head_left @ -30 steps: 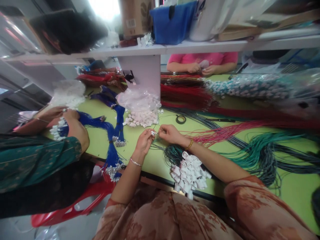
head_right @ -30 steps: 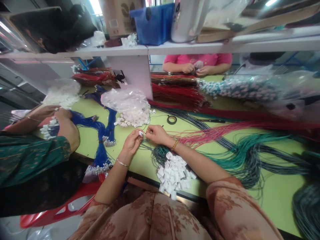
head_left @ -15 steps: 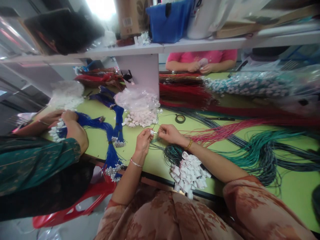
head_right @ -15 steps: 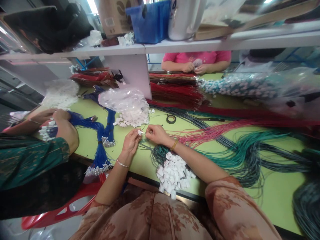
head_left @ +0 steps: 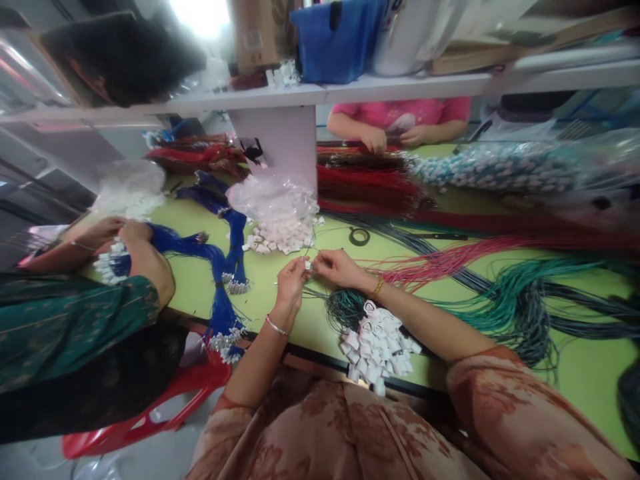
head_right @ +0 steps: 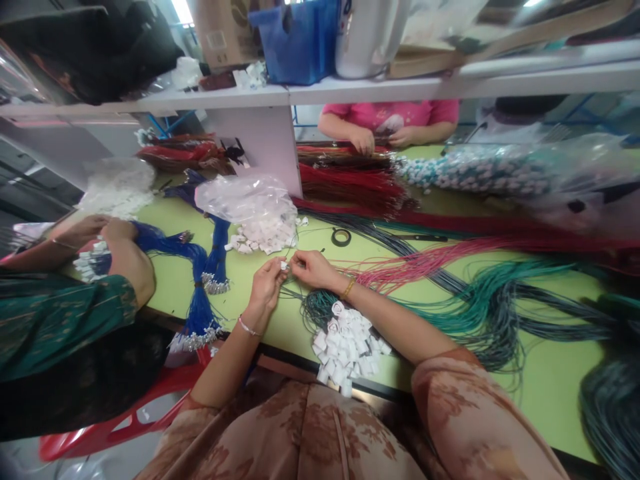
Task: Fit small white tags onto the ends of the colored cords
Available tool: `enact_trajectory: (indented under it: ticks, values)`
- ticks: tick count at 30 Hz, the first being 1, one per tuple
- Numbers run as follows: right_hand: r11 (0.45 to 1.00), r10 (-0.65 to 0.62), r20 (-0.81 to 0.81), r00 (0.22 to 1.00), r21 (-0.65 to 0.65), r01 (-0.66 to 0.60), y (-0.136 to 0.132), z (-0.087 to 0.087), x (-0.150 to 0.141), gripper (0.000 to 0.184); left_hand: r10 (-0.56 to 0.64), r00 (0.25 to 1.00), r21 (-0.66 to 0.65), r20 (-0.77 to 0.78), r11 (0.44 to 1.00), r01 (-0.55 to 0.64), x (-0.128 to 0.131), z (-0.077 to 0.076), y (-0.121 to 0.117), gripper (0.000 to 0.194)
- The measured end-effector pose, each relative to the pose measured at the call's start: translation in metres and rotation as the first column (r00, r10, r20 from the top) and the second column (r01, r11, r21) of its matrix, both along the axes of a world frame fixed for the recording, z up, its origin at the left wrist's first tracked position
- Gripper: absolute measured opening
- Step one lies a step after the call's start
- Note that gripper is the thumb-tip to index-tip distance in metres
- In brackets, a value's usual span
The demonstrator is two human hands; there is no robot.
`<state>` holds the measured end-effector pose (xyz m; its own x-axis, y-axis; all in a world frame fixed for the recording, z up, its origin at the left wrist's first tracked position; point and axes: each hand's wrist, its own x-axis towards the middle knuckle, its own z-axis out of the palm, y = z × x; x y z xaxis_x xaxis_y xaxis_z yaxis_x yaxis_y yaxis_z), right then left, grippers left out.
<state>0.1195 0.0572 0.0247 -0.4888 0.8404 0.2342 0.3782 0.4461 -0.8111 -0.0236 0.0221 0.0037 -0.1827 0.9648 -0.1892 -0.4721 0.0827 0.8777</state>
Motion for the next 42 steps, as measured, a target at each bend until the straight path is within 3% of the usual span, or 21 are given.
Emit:
enact_trajectory:
  ticks: [4, 9, 15, 24, 30, 36, 42]
  values:
    - [1.0, -0.021, 0.045, 0.999, 0.017, 0.02, -0.001, 0.001, 0.002, 0.018, -0.001, 1.0, 0.003, -0.014, 1.0, 0.001, -0.002, -0.002, 0.0, 0.032]
    - [0.997, 0.072, 0.067, 0.995, -0.026, -0.07, 0.004, 0.005, 0.01, 0.021, -0.122, 0.989, -0.025, -0.085, 0.992, 0.12, -0.001, -0.004, -0.002, 0.032]
    - [0.995, 0.081, 0.101, 0.992, 0.048, -0.086, 0.003, 0.013, 0.014, 0.015, -0.004, 1.0, -0.002, -0.009, 1.0, 0.004, 0.004, -0.002, -0.001, 0.028]
    - [0.999, 0.035, 0.08, 0.996, -0.012, -0.034, 0.0, 0.004, 0.006, 0.018, -0.006, 1.0, 0.007, 0.023, 1.0, 0.006, 0.001, 0.003, -0.003, 0.028]
    - [0.994, -0.02, 0.015, 1.0, -0.108, 0.022, 0.002, -0.002, 0.005, 0.019, -0.033, 0.999, 0.023, -0.039, 0.999, 0.034, 0.005, 0.0, -0.005, 0.026]
    - [0.999, -0.005, 0.068, 0.998, -0.035, 0.007, 0.001, 0.0, 0.004, 0.021, -0.001, 0.999, 0.035, -0.035, 0.999, 0.003, 0.006, 0.0, -0.004, 0.026]
    - [0.999, 0.01, 0.065, 0.998, -0.05, -0.007, 0.001, -0.003, 0.003, 0.023, 0.005, 0.999, 0.047, -0.042, 0.999, -0.003, 0.004, 0.001, -0.003, 0.027]
